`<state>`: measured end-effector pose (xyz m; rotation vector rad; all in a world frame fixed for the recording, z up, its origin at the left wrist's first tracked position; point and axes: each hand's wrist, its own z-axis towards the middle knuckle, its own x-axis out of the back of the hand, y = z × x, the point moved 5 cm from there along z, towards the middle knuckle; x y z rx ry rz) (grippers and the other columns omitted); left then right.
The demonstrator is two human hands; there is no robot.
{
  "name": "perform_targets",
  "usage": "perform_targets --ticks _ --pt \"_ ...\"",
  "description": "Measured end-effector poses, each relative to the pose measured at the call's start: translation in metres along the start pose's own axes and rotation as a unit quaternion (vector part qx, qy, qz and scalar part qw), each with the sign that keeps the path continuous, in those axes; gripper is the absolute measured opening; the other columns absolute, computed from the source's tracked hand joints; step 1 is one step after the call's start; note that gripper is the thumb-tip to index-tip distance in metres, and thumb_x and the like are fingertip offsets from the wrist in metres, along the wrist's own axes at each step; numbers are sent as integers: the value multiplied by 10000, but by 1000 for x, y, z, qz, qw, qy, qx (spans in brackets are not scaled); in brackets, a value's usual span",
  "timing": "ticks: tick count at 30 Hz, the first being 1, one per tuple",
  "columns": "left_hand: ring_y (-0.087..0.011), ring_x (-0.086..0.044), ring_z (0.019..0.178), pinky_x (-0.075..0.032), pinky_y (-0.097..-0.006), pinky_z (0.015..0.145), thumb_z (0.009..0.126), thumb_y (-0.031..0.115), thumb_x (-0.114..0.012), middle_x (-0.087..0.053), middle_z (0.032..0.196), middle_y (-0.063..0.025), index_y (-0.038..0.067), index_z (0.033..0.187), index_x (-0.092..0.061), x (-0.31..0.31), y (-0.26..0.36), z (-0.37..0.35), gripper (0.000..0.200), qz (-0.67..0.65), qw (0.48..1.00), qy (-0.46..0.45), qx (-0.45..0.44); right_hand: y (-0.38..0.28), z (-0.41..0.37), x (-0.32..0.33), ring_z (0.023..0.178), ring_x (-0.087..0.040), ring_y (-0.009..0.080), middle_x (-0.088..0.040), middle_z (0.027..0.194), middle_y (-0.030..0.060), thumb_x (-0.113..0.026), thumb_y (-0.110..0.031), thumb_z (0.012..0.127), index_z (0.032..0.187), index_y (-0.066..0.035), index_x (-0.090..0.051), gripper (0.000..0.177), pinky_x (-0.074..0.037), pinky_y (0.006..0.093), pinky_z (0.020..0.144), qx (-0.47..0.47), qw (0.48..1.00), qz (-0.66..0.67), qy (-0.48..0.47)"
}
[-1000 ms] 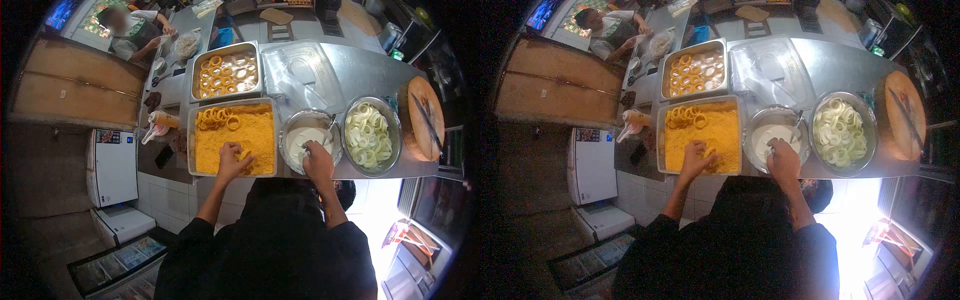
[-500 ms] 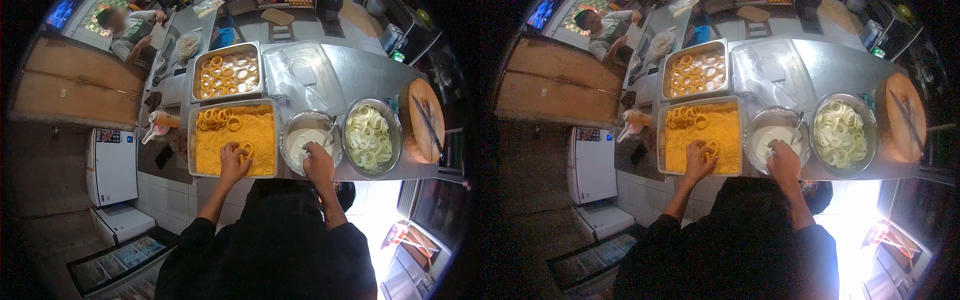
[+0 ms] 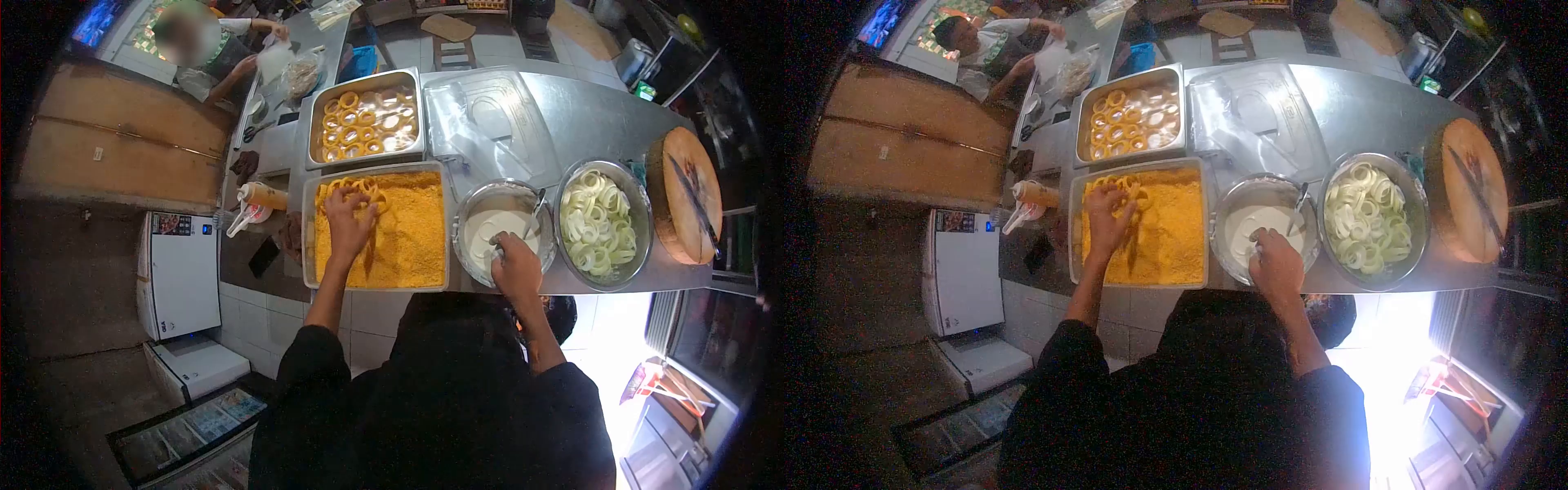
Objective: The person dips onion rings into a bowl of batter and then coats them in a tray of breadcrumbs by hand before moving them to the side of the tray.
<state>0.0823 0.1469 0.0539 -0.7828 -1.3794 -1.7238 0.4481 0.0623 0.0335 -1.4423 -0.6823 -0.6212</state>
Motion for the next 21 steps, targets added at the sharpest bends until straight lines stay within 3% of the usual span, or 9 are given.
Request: perform_targets --ticks 3,6,8,14,17,21 --pt "-417 -463 1324 -392 -536 1131 881 213 -832 -572 1338 -213 57 1229 -727 -4 1 3 395 74 997 20 -28 4 0 -2 976 -683 402 -679 1022 144 -672 -68 792 1101 -115 -668 313 -547 512 833 -6 1000 -4 -6" --pt "-429 -438 1357 -383 -544 1142 888 199 -808 -559 1367 -226 44 1279 -692 0 11 -19 437 24 1000 12 3 2 -4 3 1007 -680 396 -674 1049 149 -701 -83 781 1136 -124 -687 358 -555 506 863 -5 1000 19 2" --pt "-431 -445 1350 -383 -549 1140 900 201 -796 -561 1367 -227 29 1262 -692 3 16 -44 415 21 1000 12 4 -5 -3 6 1021 -670 335 -641 1024 107 -740 -81 799 1121 -147 -683 334 -567 488 848 53 998 -29 11" --pt "-425 -485 1297 -397 -559 1114 944 209 -760 -587 1328 -218 -7 1210 -688 -1 5 -106 350 19 999 29 15 3 16 -17 1077 -644 344 -626 1062 130 -783 -94 782 1011 -124 -773 231 -581 481 886 36 980 -145 -131" --pt "-417 -496 1283 -408 -561 1097 949 212 -757 -604 1295 -213 -10 1186 -689 -5 -7 -114 331 5 998 50 37 0 23 -24 1103 -638 349 -616 1098 152 -785 -82 778 972 -97 -789 195 -578 484 905 65 970 -182 -146" --pt "-402 -503 1273 -424 -550 1082 942 215 -763 -616 1258 -203 -6 1150 -694 -7 -7 -112 311 -15 995 80 61 -12 27 -12 1115 -631 365 -606 1124 165 -772 -72 779 970 -77 -781 192 -571 487 923 78 978 -135 -140"
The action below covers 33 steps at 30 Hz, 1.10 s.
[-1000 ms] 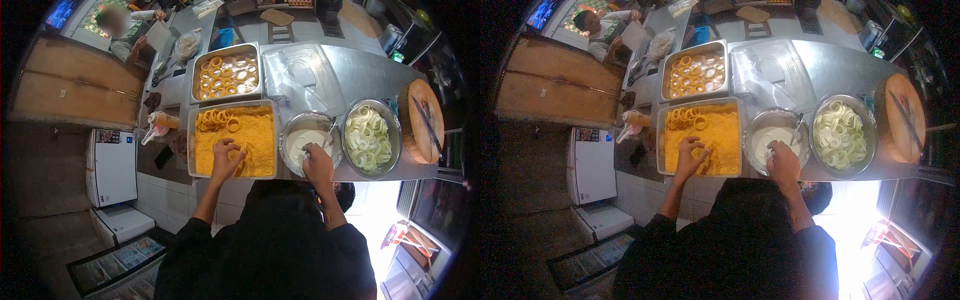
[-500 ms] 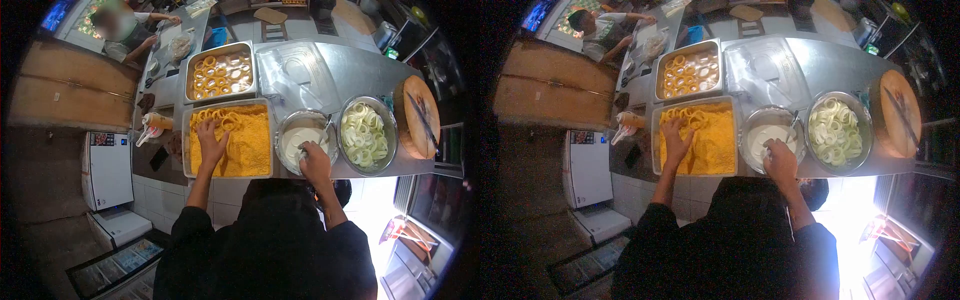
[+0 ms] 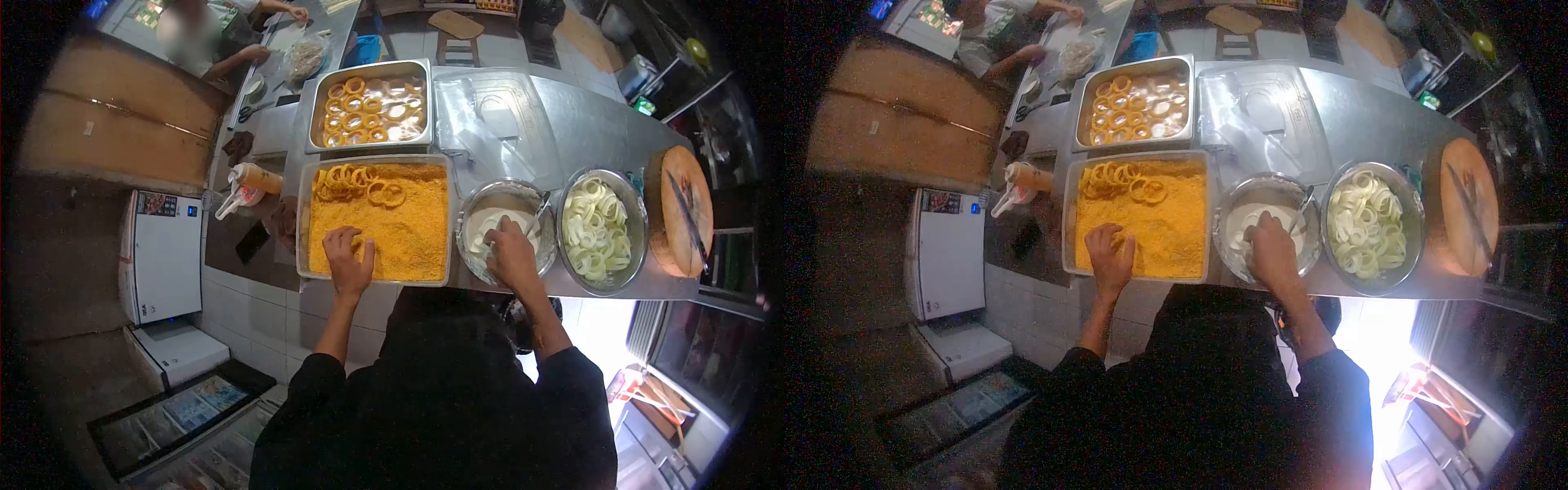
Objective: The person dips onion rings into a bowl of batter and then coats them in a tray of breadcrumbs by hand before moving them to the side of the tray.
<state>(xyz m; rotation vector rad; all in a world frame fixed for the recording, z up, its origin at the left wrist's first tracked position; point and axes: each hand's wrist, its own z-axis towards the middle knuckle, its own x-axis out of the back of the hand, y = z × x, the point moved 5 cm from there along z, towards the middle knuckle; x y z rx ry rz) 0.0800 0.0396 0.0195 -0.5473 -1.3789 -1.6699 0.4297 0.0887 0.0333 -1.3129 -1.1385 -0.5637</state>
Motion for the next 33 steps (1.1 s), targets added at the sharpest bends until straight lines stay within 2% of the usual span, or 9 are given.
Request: perform_targets --ticks 3,5,9,11,14,21,27,29,33 --pt "-397 -512 1257 -440 -536 1071 933 217 -769 -619 1242 -194 -3 1121 -699 1 2 0 298 28 1000 2 -14 3 3 13 1120 -622 381 -602 1125 173 -778 -87 772 955 -71 -778 184 -555 495 950 -17 997 59 55" --pt "-398 -516 1248 -445 -535 1062 928 222 -773 -622 1230 -193 -1 1112 -701 0 0 -2 298 40 999 7 -19 7 4 18 1164 -611 431 -615 1177 231 -793 -74 699 1024 -52 -782 326 -551 487 982 9 997 65 42" --pt "-396 -526 1231 -453 -545 1042 915 237 -782 -630 1199 -186 8 1084 -709 3 7 -1 294 28 1000 7 -5 9 8 -3 1142 -608 418 -611 1135 218 -799 -84 703 990 -52 -778 289 -551 493 967 31 999 22 -18" --pt "-396 -526 1231 -452 -546 1041 911 240 -783 -631 1194 -186 8 1075 -712 2 5 -1 293 37 999 11 -12 3 6 -12 1098 -606 402 -601 1104 202 -806 -83 699 948 -52 -770 253 -548 500 945 66 995 -64 -33" --pt "-396 -526 1233 -451 -547 1040 906 240 -785 -634 1189 -186 6 1059 -716 2 2 -3 288 47 999 16 -23 6 7 -17 1118 -598 366 -588 1128 162 -822 -94 687 907 -70 -784 225 -549 495 936 73 994 -68 -35" --pt "-394 -524 1238 -449 -544 1045 901 234 -786 -638 1184 -184 -3 1018 -720 -1 -2 -3 273 44 999 19 -12 7 6 2 1116 -591 391 -583 1113 184 -825 -69 672 978 -29 -756 316 -525 499 974 57 998 -14 -24" --pt "-394 -547 1197 -457 -529 1032 894 201 -769 -649 1125 -186 -1 1002 -719 -1 -2 -3 235 52 998 32 -20 2 0 42 1110 -608 406 -608 1074 187 -808 -37 702 1093 -19 -719 401 -522 489 997 43 995 20 84" --pt "-393 -553 1180 -457 -527 1030 894 194 -763 -652 1112 -182 -1 998 -716 -1 -2 -1 226 43 999 31 -12 0 1 56 1079 -637 385 -653 1052 140 -789 -46 755 1072 -102 -711 331 -526 504 904 10 997 51 62" --pt "-392 -559 1152 -456 -530 1028 890 185 -759 -657 1093 -174 4 995 -705 -2 -4 -3 215 24 999 38 -3 0 -7 68 1040 -656 399 -677 1044 148 -767 -88 792 1082 -87 -690 300 -525 511 887 32 987 75 140"
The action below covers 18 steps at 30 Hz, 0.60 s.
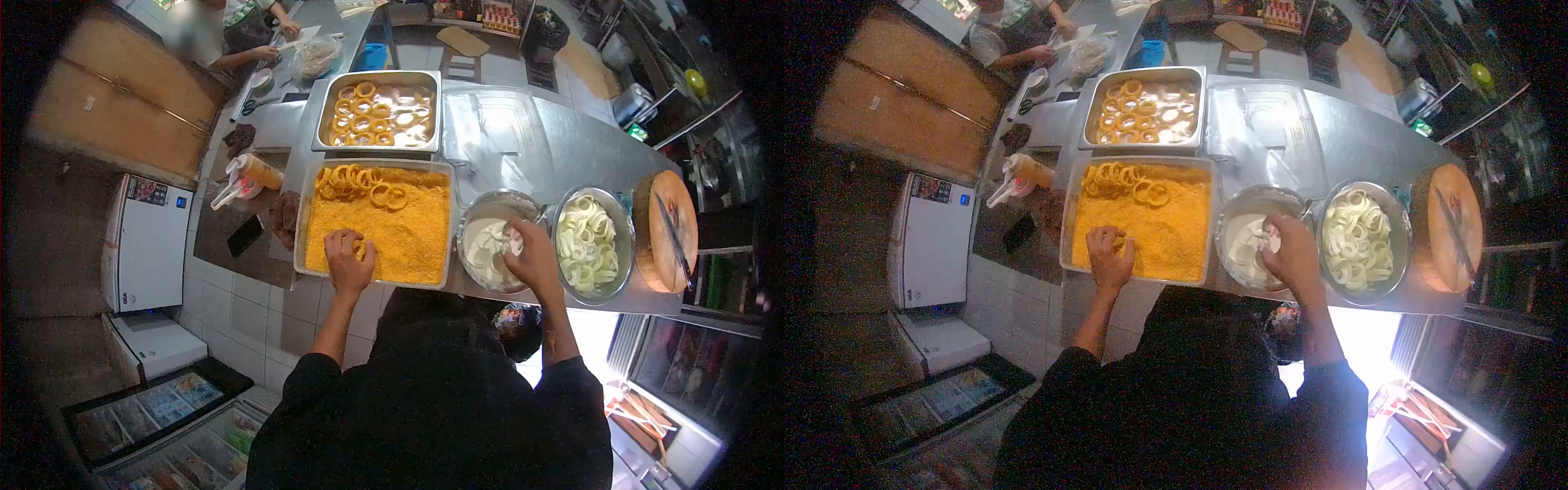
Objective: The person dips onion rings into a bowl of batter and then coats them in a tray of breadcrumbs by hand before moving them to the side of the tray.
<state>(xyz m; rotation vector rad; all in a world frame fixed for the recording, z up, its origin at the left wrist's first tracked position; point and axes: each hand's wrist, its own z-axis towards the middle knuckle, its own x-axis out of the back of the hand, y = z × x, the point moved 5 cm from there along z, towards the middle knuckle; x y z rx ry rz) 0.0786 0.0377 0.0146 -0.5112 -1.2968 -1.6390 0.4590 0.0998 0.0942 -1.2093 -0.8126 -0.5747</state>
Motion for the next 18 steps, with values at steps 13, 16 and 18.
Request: perform_targets --ticks 13,16,18 --pt "-400 -558 1154 -462 -539 1014 884 185 -771 -658 1092 -173 15 989 -697 2 1 0 213 13 1000 -3 -11 20 -19 -26 1102 -659 423 -655 1247 207 -712 -33 804 1316 -64 -602 525 -531 485 934 13 998 54 26" --pt "-400 -562 1145 -465 -536 1013 881 179 -773 -657 1084 -173 13 984 -694 3 3 0 211 19 1000 1 -16 24 -23 -38 1040 -676 414 -684 1170 202 -711 -19 797 1294 -81 -617 510 -541 478 911 -42 988 89 -121" --pt "-399 -565 1137 -469 -531 1007 880 165 -770 -654 1075 -173 10 979 -691 4 5 1 200 24 999 7 -25 19 -30 -46 903 -702 396 -716 951 182 -711 -40 787 1139 -69 -680 354 -559 461 839 -56 979 120 -156"
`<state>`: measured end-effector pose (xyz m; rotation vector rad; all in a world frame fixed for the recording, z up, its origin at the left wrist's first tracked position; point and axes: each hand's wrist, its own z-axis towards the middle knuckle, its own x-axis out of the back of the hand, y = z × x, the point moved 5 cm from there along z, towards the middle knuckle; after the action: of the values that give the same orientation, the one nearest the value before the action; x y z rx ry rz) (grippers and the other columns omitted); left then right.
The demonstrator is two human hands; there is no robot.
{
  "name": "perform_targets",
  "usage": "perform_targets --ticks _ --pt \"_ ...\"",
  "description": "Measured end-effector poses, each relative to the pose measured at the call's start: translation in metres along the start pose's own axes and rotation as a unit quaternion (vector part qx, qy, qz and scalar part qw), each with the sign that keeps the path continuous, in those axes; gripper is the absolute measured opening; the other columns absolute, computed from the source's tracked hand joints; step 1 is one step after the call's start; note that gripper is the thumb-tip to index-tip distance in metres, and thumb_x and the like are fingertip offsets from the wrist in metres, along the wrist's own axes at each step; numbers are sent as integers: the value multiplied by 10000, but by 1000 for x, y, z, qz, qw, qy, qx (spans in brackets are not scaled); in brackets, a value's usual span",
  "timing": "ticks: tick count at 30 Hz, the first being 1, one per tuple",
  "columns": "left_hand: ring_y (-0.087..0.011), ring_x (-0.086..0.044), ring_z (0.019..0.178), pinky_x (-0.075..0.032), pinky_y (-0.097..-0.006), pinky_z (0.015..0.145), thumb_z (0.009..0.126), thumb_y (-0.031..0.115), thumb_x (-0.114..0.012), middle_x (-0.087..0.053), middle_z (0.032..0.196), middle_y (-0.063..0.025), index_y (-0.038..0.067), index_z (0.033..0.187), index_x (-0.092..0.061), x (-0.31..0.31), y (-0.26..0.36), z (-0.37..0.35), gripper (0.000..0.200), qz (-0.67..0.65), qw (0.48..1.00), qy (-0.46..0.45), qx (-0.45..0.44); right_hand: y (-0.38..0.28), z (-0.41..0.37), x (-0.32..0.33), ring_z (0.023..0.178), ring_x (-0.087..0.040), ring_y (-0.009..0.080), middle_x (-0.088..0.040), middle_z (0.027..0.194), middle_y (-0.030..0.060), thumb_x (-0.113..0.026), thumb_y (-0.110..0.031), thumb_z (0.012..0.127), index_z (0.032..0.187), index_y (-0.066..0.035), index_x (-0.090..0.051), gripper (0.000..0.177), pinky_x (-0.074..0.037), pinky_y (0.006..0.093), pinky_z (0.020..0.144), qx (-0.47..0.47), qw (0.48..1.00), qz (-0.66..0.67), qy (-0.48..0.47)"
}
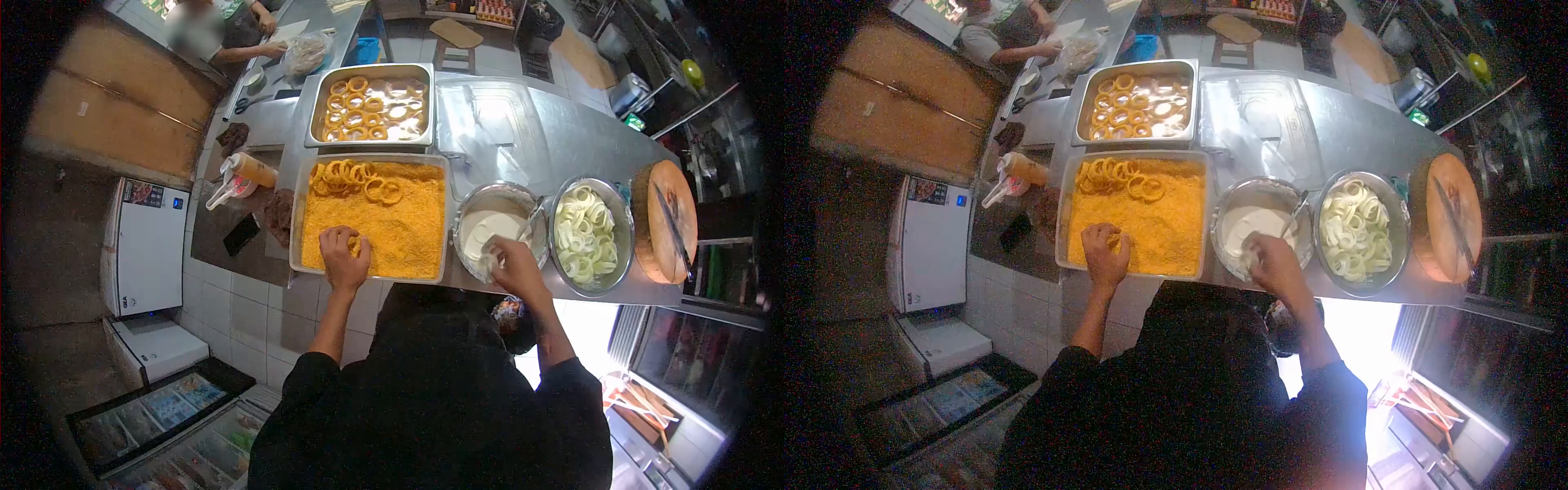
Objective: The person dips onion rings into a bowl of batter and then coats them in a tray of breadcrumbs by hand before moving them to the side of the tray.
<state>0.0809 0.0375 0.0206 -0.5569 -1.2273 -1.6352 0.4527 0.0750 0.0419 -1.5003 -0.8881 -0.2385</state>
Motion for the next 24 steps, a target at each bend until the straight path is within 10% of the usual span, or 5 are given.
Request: perform_targets --ticks 3,16,19,24 --pt "-396 -565 1137 -472 -526 999 883 154 -765 -655 1073 -174 7 975 -690 2 2 0 189 -1 1000 -5 7 -6 -3 7 874 -704 379 -710 916 180 -696 -56 793 1026 -56 -695 233 -561 447 809 48 985 -29 165" --pt "-382 -564 1127 -482 -527 970 895 175 -767 -658 1066 -161 24 988 -695 1 -2 -3 192 -10 1000 -5 14 2 3 -5 839 -701 301 -700 908 154 -731 -48 838 1074 -19 -683 243 -554 393 773 -38 998 32 -45" --pt "-385 -564 1120 -482 -527 973 894 175 -767 -655 1060 -162 20 989 -693 1 -1 0 197 -22 999 -8 22 -7 5 1 832 -709 312 -708 900 162 -743 -64 824 1055 -17 -691 241 -562 399 780 33 988 -1 153" --pt "-390 -565 1101 -480 -518 970 886 175 -766 -648 1037 -164 13 980 -687 1 1 1 203 -1 1000 -3 -8 0 2 -8 864 -707 336 -698 930 178 -721 -45 805 1066 -16 -667 268 -562 417 790 50 992 -48 105"
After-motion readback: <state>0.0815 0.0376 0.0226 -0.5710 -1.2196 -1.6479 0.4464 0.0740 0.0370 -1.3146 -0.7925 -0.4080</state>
